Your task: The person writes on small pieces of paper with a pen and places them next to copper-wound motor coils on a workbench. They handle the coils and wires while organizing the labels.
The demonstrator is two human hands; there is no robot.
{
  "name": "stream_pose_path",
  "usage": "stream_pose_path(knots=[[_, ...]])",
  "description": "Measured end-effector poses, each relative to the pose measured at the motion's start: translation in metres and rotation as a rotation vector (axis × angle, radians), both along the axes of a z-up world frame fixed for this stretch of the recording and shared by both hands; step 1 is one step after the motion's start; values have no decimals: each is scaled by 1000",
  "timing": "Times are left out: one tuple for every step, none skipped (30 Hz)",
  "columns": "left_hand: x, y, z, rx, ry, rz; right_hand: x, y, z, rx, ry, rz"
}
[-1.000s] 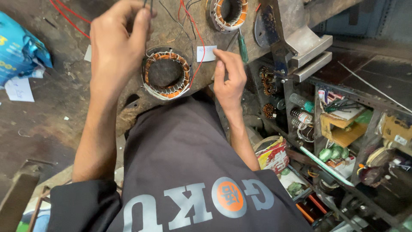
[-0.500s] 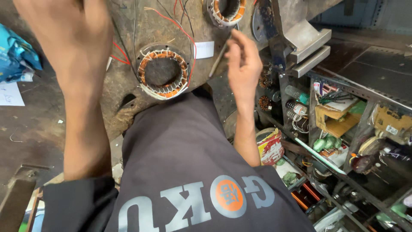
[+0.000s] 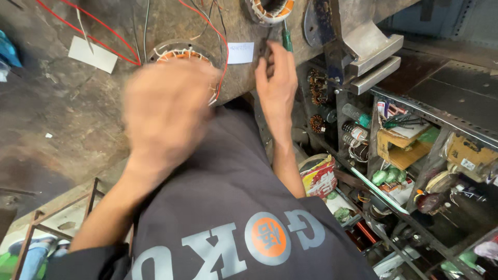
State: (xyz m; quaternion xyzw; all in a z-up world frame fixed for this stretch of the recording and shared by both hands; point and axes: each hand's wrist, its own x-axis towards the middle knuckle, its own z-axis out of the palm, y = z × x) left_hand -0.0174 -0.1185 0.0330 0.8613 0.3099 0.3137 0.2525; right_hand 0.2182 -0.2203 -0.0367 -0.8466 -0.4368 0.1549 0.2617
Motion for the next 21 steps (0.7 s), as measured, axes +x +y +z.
stream_pose_path(knots=[[8,-2,-1,3,58,-154,5,-2,-2,25,54,-23],[21,-4,-3,48,114,-233,11,-5,-3,49,108,-46],[33,-6,-5,93,171,-312,16,-11,-1,149,412,-122],[45,-7,-8,167,276,-343,21,-18,2,249,716,-199],[57,-7,-12,241,381,-375,26,-25,5,347,1022,-279],[63,-8,-16,315,485,-406,31,-31,7,417,1154,-296],[67,-9,-21,327,515,-377,35,-39,9,489,1285,-317],[71,-11,-25,338,545,-347,38,-44,10,562,1415,-338],[72,-12,-28,351,576,-319,38,-49,8,591,1360,-351],[73,-14,-32,352,597,-306,37,-52,5,618,1305,-361],[73,-14,-34,354,619,-292,35,-53,1,645,1250,-370],[72,-15,-37,355,641,-278,33,-53,-4,698,1191,-260],[72,-15,-39,342,645,-275,28,-50,-9,747,1128,-150],[72,-16,-41,328,649,-272,25,-47,-15,795,1061,-41],[72,-16,-42,313,652,-273,21,-44,-20,843,1095,-37],[71,-16,-44,299,654,-273,18,-40,-25,892,1128,-34],[71,-16,-45,286,652,-273,16,-37,-28,942,1158,-30],[71,-15,-46,272,651,-272,12,-34,-31,823,1040,-86],[71,-15,-47,270,646,-273,8,-31,-34,703,922,-140],[70,-16,-48,268,641,-274,4,-30,-35,583,802,-190],[70,-15,-50,269,639,-270,2,-28,-37,556,750,-169]])
